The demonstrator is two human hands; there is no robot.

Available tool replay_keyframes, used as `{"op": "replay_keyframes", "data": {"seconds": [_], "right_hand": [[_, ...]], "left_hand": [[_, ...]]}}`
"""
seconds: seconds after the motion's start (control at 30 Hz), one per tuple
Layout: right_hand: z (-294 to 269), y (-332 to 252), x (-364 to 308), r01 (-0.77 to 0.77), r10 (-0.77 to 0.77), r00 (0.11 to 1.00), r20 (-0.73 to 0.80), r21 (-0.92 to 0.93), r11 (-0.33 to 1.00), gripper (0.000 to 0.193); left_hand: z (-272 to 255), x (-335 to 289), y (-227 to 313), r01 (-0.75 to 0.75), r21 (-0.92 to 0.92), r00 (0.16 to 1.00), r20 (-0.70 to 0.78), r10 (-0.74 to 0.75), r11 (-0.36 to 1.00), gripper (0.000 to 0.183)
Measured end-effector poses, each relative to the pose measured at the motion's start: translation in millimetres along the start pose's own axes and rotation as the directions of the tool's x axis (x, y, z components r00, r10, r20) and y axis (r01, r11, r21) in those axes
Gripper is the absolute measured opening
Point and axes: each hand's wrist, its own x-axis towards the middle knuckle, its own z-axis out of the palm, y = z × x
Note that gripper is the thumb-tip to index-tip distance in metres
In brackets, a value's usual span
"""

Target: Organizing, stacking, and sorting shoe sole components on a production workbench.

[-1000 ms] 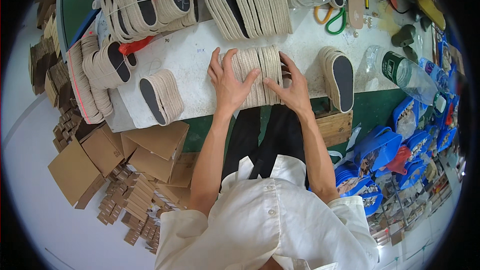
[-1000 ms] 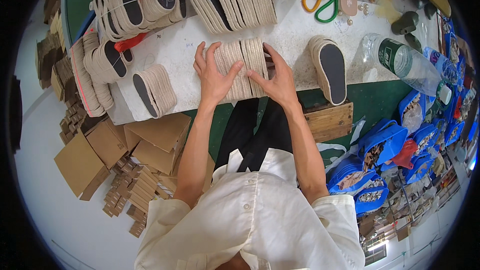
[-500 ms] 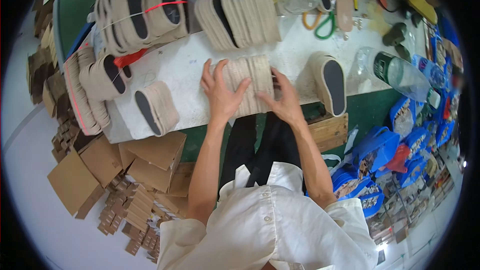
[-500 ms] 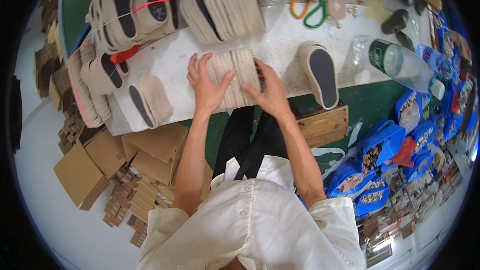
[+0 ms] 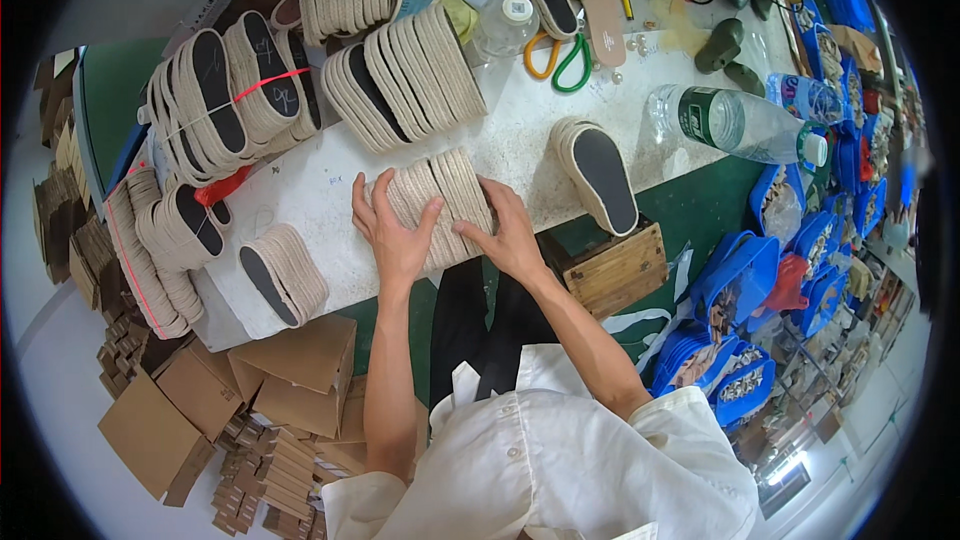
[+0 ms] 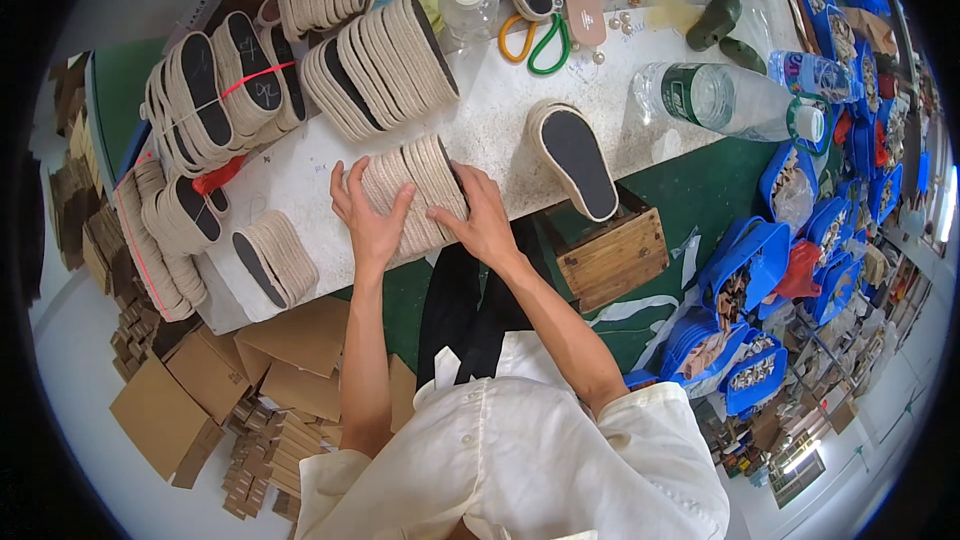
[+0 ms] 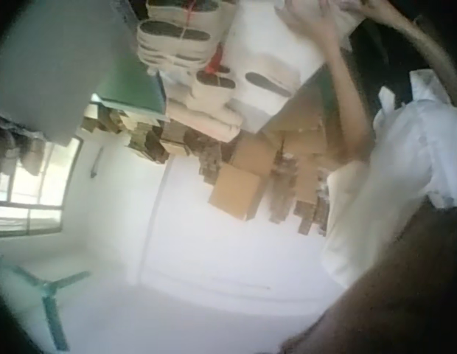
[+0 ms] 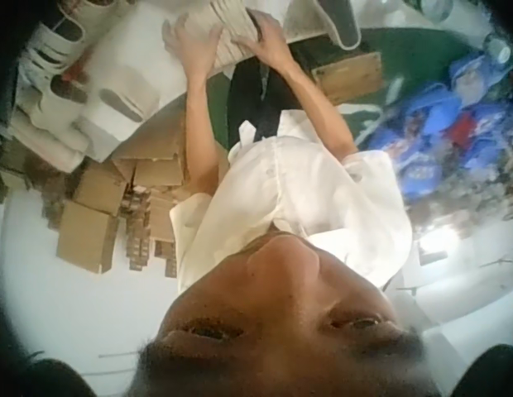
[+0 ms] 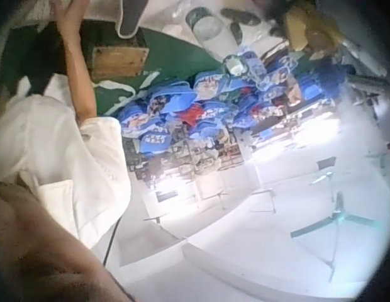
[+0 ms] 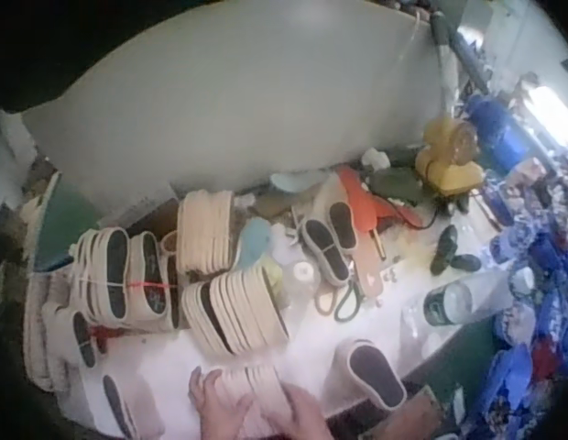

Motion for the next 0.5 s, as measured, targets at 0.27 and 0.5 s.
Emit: {"op": "replay_keyframes", "data": {"seconds": [0.27,0.5], "right_hand": [[-23,-23,-11,0.064,-0.074,0.992,-0.099,-0.103,0.993,0.076],[-133,-36,-10,0.037,-0.314,0.864,-0.394,-0.572,0.820,0.068]], "left_hand": [[0,0,0,0.006,0.035,1.000,0.008,-0.007,0.999,0.081],[-1,-1,3,0.012,0.021,1.000,-0.005,-0.012,1.000,0.087]]}}
